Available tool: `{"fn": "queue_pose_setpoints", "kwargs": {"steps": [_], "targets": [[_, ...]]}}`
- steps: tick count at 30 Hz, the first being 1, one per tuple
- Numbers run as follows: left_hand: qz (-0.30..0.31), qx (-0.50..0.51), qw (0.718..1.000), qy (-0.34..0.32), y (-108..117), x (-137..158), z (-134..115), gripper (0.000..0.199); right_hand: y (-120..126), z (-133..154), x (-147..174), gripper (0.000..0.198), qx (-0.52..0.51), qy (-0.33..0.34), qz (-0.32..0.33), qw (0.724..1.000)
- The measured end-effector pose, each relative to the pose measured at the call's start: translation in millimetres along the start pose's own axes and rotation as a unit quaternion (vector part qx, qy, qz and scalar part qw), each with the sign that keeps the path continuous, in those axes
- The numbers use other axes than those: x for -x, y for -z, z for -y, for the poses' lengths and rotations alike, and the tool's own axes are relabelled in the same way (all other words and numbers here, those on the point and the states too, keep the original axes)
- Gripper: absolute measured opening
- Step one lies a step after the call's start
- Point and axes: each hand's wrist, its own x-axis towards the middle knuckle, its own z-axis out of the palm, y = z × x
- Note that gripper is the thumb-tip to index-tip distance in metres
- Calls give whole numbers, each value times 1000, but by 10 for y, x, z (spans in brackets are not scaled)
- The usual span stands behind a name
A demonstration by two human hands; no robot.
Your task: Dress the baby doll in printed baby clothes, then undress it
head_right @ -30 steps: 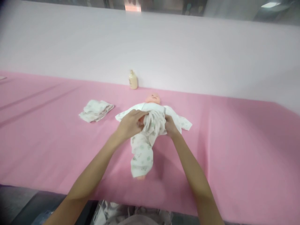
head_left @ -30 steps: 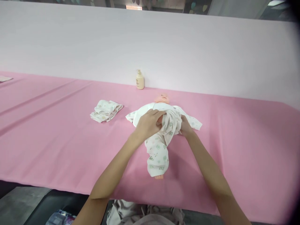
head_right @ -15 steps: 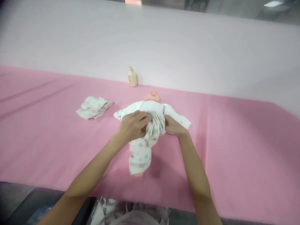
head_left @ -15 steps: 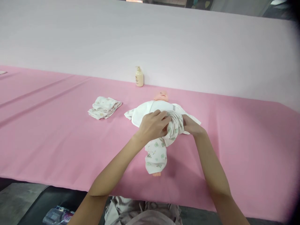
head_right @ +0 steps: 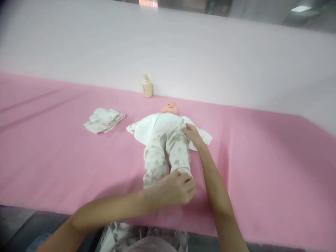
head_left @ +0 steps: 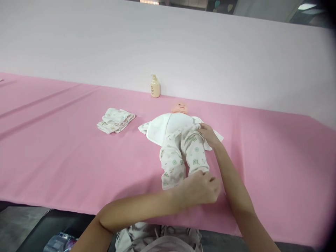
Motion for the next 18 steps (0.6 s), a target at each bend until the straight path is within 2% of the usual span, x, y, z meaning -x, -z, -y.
{"fn": "queue_pose_setpoints", "kwargs": {"steps": [2,4,6,8,9,11,13,15,18], "targets": [[36,15,999,5,-160,39,-134,20,-4,-93,-53,27,38,9,-46,998],[70,55,996,8,-241,74,-142,18,8,-113,-60,32,65,8,-52,997],[88,140,986,3,-222,77,-13,12,50,-57,-19,34,76,-1,-13,997],[60,234,970,22,-149,47,237,6,115,49,58,32,63,-24,72,995],[20,256,964,69,-119,29,394,8,150,107,100,29,46,-38,120,991],[-79,220,949,209,-115,12,730,19,202,205,169,25,10,-62,194,979],[-141,191,912,334,-195,38,1036,27,210,262,202,38,-2,-82,201,976],[-125,211,882,403,-306,104,1259,32,176,281,198,51,25,-85,165,982],[-45,315,869,379,-377,215,1412,36,114,298,179,41,110,-40,154,981]]}}
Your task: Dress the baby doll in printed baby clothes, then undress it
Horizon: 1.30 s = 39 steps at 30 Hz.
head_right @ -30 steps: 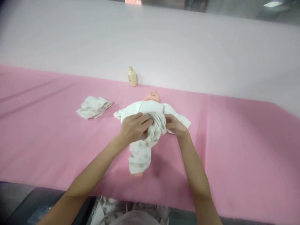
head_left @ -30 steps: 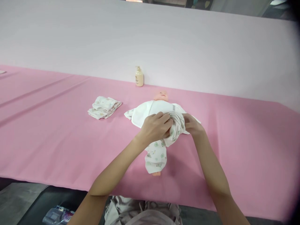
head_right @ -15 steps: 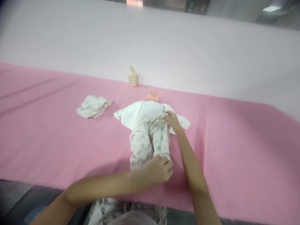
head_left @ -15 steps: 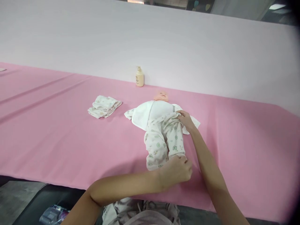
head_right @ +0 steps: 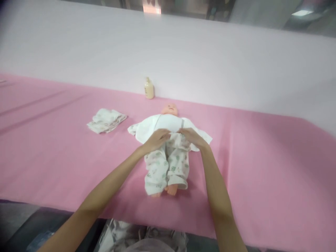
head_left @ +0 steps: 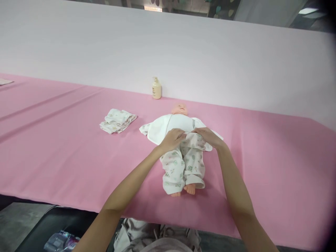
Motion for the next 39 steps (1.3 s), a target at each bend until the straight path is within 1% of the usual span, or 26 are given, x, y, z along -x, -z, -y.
{"fn": "queue_pose_setpoints", "kwargs": {"steps": [2,4,5,8,9,10,12,13,14,16,19,22,24,26,28,30,32,34,36,38,39], "targets": [[75,74,994,-7,62,30,7,34,2,29,16,33,48,20,32,998],[126,142,982,7,129,59,-39,34,31,65,66,32,65,34,59,996],[136,162,977,20,156,65,-65,36,48,83,94,33,61,43,67,995],[122,166,977,48,195,45,-108,37,64,119,148,34,22,82,75,994],[128,161,978,47,198,32,-109,34,53,121,147,34,2,95,70,993],[146,158,976,40,202,18,-106,31,34,117,136,33,-19,108,58,992],[197,162,967,18,219,0,-94,28,-16,94,88,31,-61,131,16,989],[211,169,963,10,233,-3,-87,27,-43,78,58,31,-81,139,-11,987],[211,180,961,8,250,-4,-82,25,-67,60,27,32,-98,144,-36,984],[191,207,960,15,283,-1,-71,20,-103,29,-25,35,-115,148,-69,980],[161,257,952,45,298,-8,-43,14,-127,2,-56,36,-93,144,-73,983],[134,275,950,66,284,-30,13,12,-120,-7,-43,33,-16,106,-66,992],[124,238,961,65,288,-37,76,15,-104,-23,-40,37,36,75,-61,995],[112,160,979,52,309,-35,171,21,-90,-63,-66,41,70,66,-65,993],[84,78,993,38,336,-29,302,30,-91,-139,-127,42,86,71,-98,989],[55,38,997,38,351,-28,464,41,-114,-244,-209,42,88,66,-148,983],[40,61,995,65,345,-34,634,43,-148,-358,-283,44,73,48,-189,978],[34,134,985,103,323,-42,784,38,-171,-455,-324,47,29,17,-194,980],[32,211,968,133,298,-45,894,34,-165,-522,-327,48,-43,-17,-158,986],[32,254,954,156,283,-35,961,34,-135,-566,-308,43,-117,-35,-109,987],[35,267,948,171,280,-25,982,35,-118,-584,-298,40,-154,-39,-95,983]]}}
